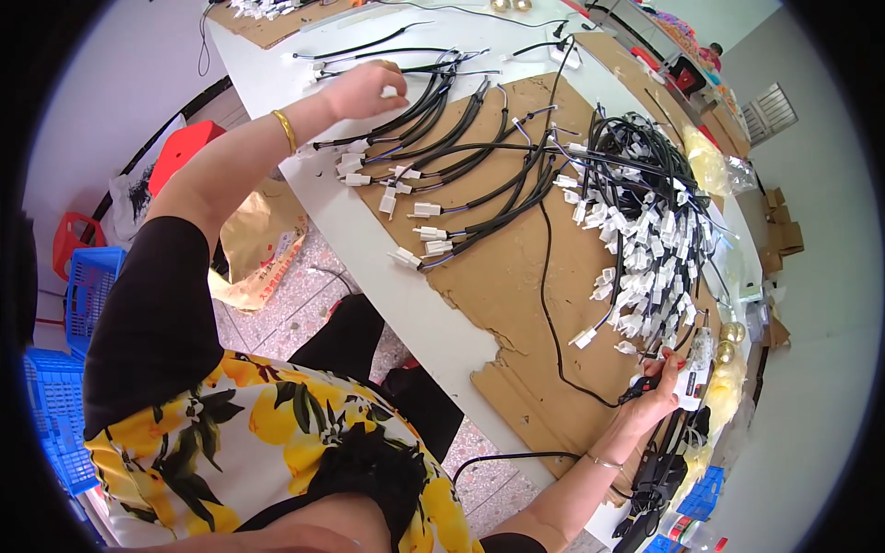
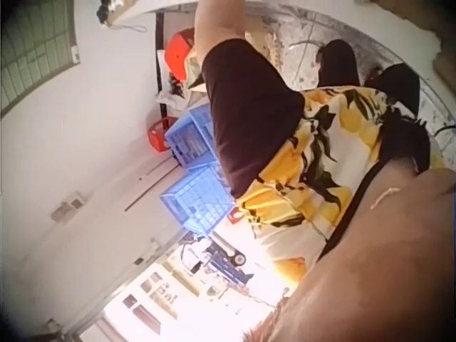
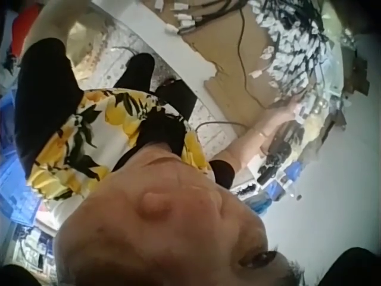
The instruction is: Assembling electronic components by gluing wire bundles to plastic bases using a hot glue gun.
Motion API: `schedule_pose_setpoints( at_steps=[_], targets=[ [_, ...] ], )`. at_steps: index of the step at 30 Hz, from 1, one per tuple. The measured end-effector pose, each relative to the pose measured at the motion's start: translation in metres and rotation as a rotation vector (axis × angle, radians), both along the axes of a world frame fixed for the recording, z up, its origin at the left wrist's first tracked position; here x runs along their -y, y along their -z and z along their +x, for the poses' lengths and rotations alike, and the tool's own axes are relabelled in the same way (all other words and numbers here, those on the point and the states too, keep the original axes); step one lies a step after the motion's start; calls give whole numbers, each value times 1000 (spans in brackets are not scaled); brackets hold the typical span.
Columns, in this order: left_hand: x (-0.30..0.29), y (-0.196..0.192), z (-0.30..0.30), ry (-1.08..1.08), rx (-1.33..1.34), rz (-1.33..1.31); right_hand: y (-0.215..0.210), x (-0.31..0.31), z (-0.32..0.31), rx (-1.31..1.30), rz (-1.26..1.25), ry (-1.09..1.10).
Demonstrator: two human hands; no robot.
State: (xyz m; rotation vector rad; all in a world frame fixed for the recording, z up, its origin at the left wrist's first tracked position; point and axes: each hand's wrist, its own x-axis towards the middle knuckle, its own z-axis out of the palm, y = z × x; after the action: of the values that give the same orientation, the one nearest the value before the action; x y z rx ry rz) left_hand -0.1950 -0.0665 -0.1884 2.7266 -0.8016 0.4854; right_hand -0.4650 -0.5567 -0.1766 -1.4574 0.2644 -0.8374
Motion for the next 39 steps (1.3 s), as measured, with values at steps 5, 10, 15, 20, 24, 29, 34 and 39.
schedule_pose_setpoints(
  at_steps=[5, 10, 15, 20, 24, 29, 34, 39],
  targets=[
    [38, -20, -21, -179, -293, 69, -8, -18, 4, 15, 2, 49],
    [34, -22, -9, -271, -325, 113, -8, -18, 2, -12, 38, 60],
    [5, -18, 10, -369, -189, 339, -5, -16, 8, -7, 59, 51],
    [30, -42, 51, -223, -22, 243, -2, -6, 1, -38, 15, 41],
    [71, -43, 115, -49, 142, 104, 3, -4, 4, -36, 1, 48],
    [110, -22, 186, 14, -46, 52, 6, 1, 6, -75, 7, 59],
    [126, 4, 243, 346, 64, 273, 8, 2, 3, -86, 55, 61],
    [140, 2, 246, -79, 1, 410, 5, -5, 9, -118, -9, 103]
  ],
)
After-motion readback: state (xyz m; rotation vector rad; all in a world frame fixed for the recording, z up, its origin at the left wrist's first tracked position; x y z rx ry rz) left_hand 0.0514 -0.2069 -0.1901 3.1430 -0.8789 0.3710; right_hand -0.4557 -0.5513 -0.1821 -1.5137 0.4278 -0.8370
